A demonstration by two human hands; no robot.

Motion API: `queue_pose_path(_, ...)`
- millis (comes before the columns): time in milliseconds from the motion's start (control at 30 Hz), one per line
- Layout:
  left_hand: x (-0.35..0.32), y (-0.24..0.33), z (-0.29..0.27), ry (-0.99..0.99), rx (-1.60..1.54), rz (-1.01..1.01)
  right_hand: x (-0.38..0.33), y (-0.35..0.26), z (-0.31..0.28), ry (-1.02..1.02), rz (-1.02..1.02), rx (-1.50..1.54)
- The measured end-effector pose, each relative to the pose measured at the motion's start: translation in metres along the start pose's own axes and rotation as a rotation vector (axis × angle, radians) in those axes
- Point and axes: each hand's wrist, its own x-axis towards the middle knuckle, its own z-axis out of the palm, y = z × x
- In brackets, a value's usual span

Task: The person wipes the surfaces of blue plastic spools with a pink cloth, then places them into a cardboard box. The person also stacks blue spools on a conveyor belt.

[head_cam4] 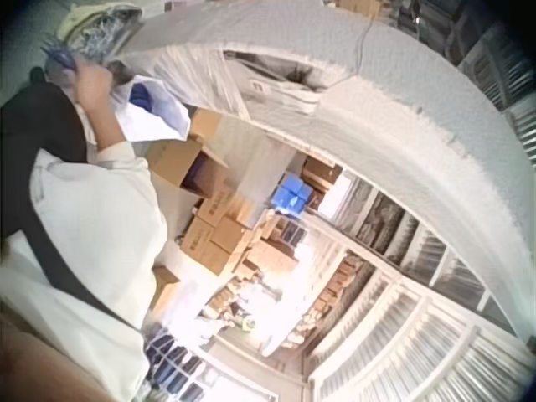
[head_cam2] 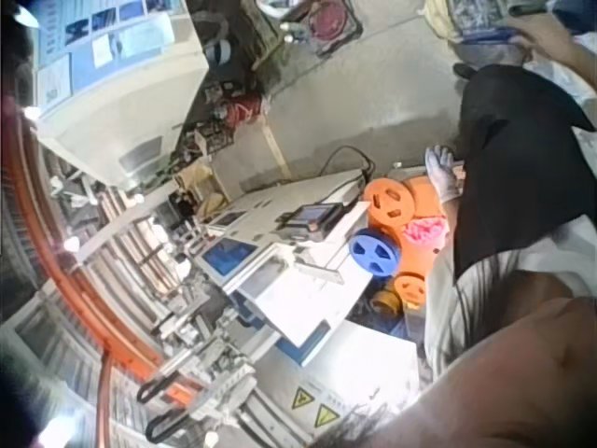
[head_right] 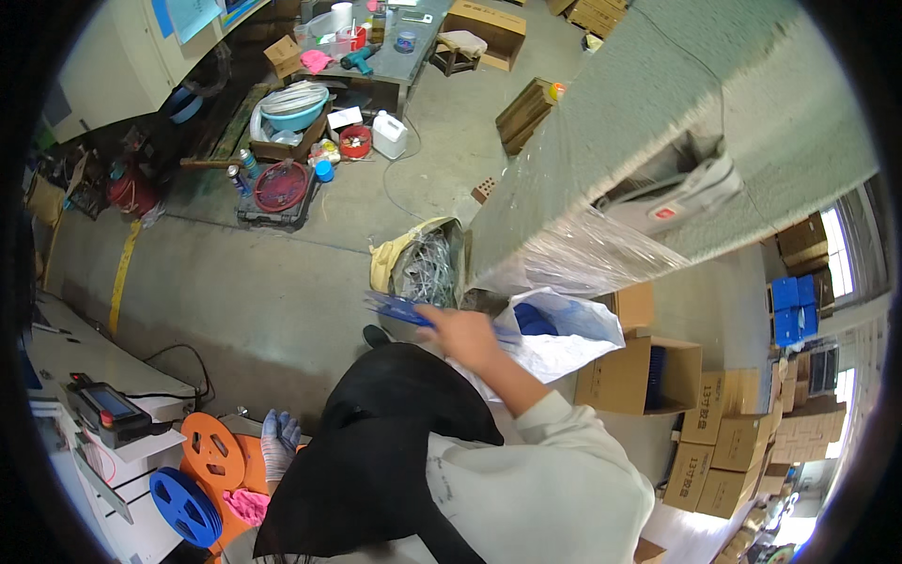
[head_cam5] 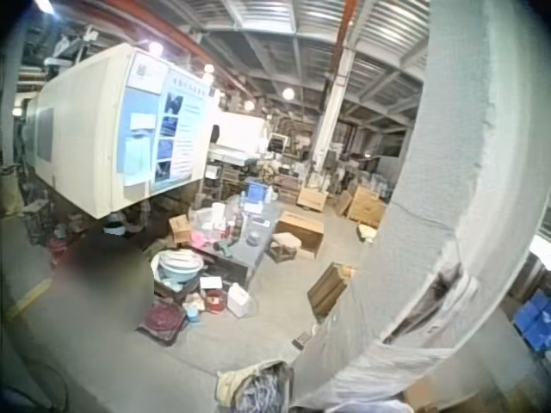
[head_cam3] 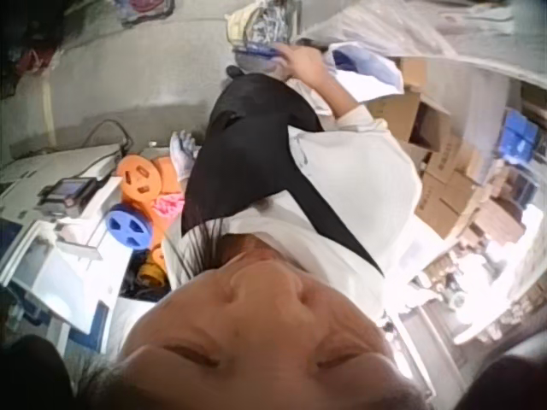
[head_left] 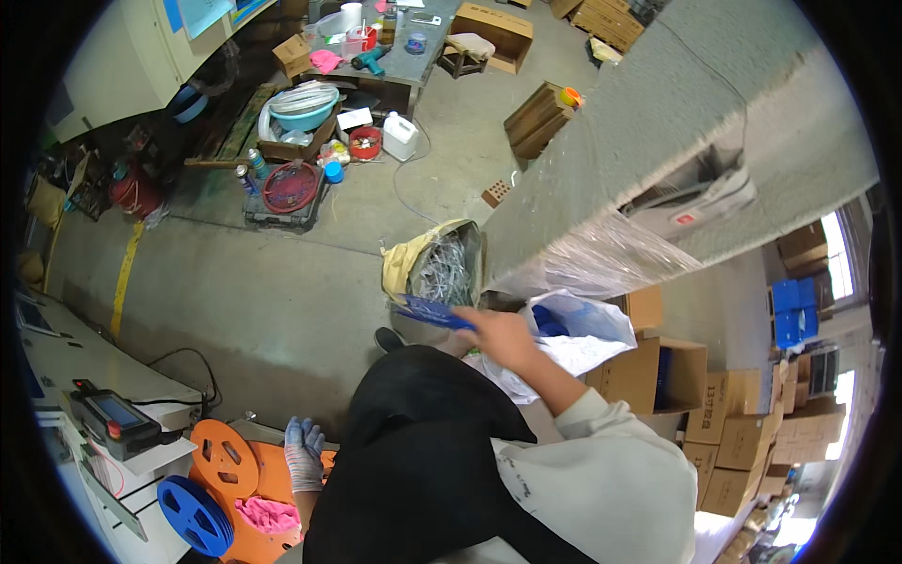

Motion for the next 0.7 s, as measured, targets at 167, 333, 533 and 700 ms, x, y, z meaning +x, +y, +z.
queue_pose_path(167, 0.023, -0.020, 0.003, -0.006, 0.076, -0.141, -0.104, 0.087, -0.057, 0.131, 0.483, -0.029)
queue_pose_path(333, 0.049, -0.004, 0.058, -0.127, 0.241, -0.092, -0.149, 0.126, -0.123, 0.240, 0.582, -0.340)
queue_pose_path(533, 0.072, -0.001, 0.106, -0.178, 0.348, -0.118, -0.116, 0.235, -0.142, -0.159, 0.366, -0.336)
queue_pose_path(700, 0.090, 0.007, 0.069, -0.172, 0.519, -0.045, -0.031, 0.252, -0.061, -0.208, 0.158, -0.424)
